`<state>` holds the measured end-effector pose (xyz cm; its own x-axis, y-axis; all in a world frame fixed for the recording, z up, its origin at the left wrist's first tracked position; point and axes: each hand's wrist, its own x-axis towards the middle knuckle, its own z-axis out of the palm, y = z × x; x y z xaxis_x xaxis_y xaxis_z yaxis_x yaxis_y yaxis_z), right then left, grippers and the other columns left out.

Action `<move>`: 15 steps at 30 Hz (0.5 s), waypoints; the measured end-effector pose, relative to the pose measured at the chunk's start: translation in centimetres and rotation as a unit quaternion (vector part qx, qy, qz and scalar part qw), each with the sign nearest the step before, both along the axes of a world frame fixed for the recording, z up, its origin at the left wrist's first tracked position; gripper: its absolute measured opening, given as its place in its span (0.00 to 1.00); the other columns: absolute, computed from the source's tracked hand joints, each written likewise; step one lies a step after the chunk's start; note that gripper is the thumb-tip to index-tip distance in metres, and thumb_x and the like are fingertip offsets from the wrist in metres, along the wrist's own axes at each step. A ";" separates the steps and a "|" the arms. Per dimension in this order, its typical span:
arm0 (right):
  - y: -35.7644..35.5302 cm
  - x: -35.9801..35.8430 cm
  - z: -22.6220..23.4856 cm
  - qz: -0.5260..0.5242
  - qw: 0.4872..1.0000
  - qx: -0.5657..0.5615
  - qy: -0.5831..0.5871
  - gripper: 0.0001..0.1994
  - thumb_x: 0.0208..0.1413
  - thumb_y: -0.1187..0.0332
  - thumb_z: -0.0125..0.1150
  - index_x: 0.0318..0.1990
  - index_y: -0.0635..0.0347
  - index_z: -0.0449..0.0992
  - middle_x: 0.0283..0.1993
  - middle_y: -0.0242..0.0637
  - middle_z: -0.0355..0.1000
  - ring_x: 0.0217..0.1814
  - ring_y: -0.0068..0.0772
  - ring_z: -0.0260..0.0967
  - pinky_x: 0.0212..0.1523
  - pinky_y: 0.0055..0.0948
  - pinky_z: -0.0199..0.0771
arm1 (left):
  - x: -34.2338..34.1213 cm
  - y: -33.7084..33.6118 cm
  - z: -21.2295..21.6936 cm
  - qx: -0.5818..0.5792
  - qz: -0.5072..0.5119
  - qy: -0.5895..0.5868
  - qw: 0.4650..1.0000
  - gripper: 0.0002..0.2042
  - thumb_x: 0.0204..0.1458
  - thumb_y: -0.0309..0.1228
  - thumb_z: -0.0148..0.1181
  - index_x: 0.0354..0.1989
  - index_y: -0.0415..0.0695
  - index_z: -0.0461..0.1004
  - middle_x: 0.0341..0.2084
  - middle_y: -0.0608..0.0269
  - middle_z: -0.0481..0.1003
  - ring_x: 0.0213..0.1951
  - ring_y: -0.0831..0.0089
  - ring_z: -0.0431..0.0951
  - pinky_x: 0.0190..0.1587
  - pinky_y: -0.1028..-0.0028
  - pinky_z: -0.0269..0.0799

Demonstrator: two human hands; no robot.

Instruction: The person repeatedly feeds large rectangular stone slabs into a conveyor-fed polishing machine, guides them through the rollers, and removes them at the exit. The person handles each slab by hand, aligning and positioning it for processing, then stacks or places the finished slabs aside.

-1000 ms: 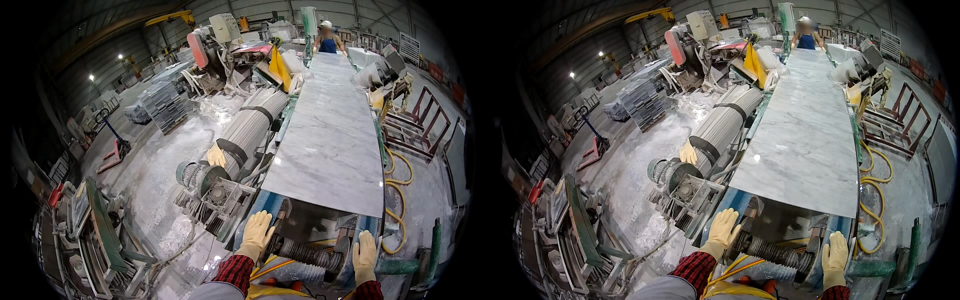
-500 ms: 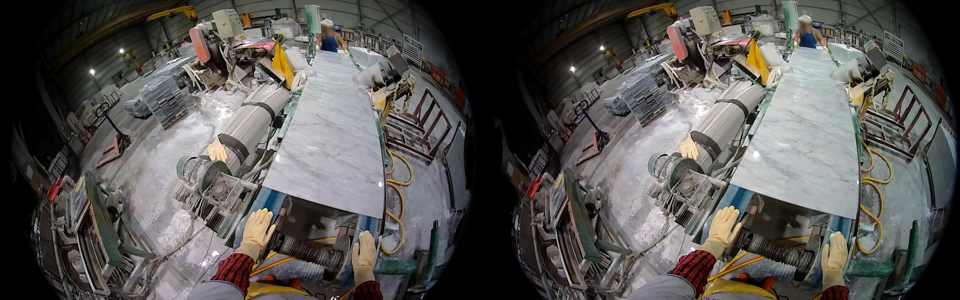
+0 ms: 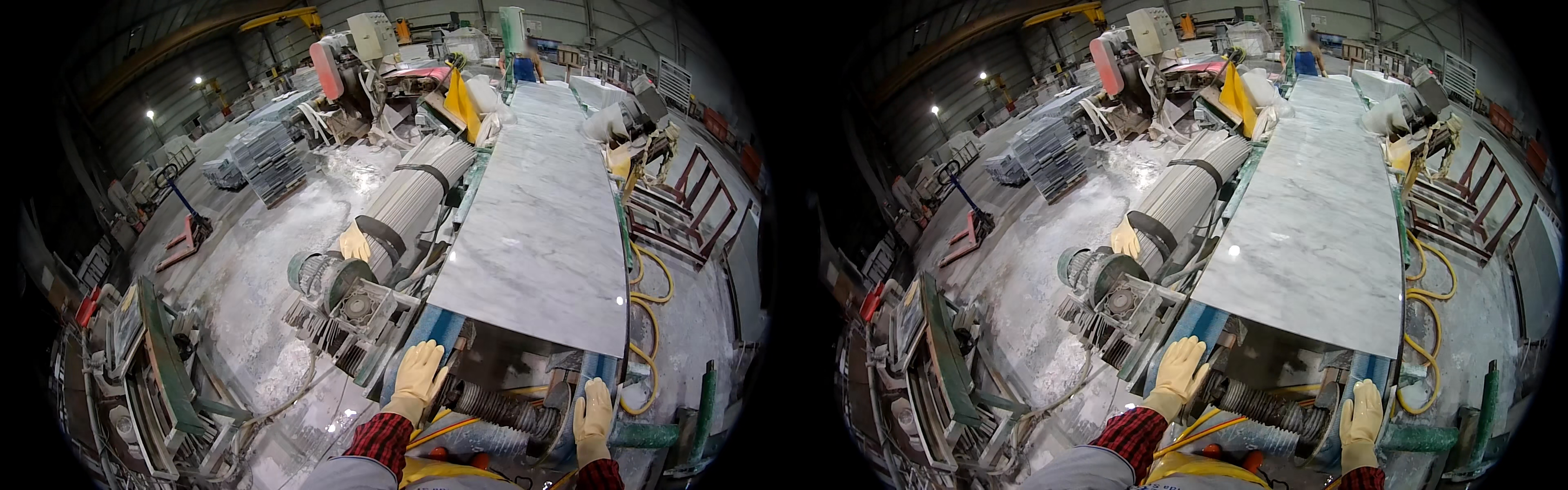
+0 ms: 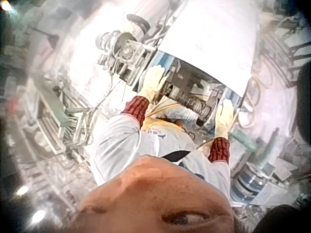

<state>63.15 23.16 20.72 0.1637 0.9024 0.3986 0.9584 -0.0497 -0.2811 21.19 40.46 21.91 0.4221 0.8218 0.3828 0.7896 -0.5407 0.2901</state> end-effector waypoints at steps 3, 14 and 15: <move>-0.1 0.0 -0.1 -0.001 1.000 -0.003 0.003 0.21 0.59 0.70 0.59 0.59 0.67 0.73 0.65 0.57 0.68 0.68 0.62 0.63 0.72 0.52 0.59 | 0.0 -0.3 0.0 0.011 0.004 0.002 1.000 0.23 0.59 0.37 0.59 0.60 0.40 0.69 0.61 0.44 0.69 0.62 0.45 0.66 0.67 0.52 0.58; -0.6 0.6 -2.3 0.005 1.000 0.024 0.000 0.21 0.60 0.78 0.56 0.61 0.64 0.72 0.67 0.51 0.67 0.71 0.53 0.62 0.73 0.43 0.58 | -0.3 -0.5 -0.5 0.012 0.011 0.018 1.000 0.22 0.60 0.38 0.59 0.60 0.40 0.69 0.61 0.44 0.69 0.62 0.45 0.67 0.68 0.52 0.58; -0.7 0.7 -2.4 0.006 1.000 0.026 0.000 0.20 0.60 0.75 0.57 0.61 0.65 0.72 0.66 0.53 0.67 0.70 0.57 0.63 0.73 0.47 0.58 | -0.3 -0.5 -0.5 0.013 0.011 0.015 1.000 0.22 0.60 0.38 0.59 0.60 0.40 0.69 0.60 0.44 0.70 0.62 0.45 0.67 0.68 0.52 0.58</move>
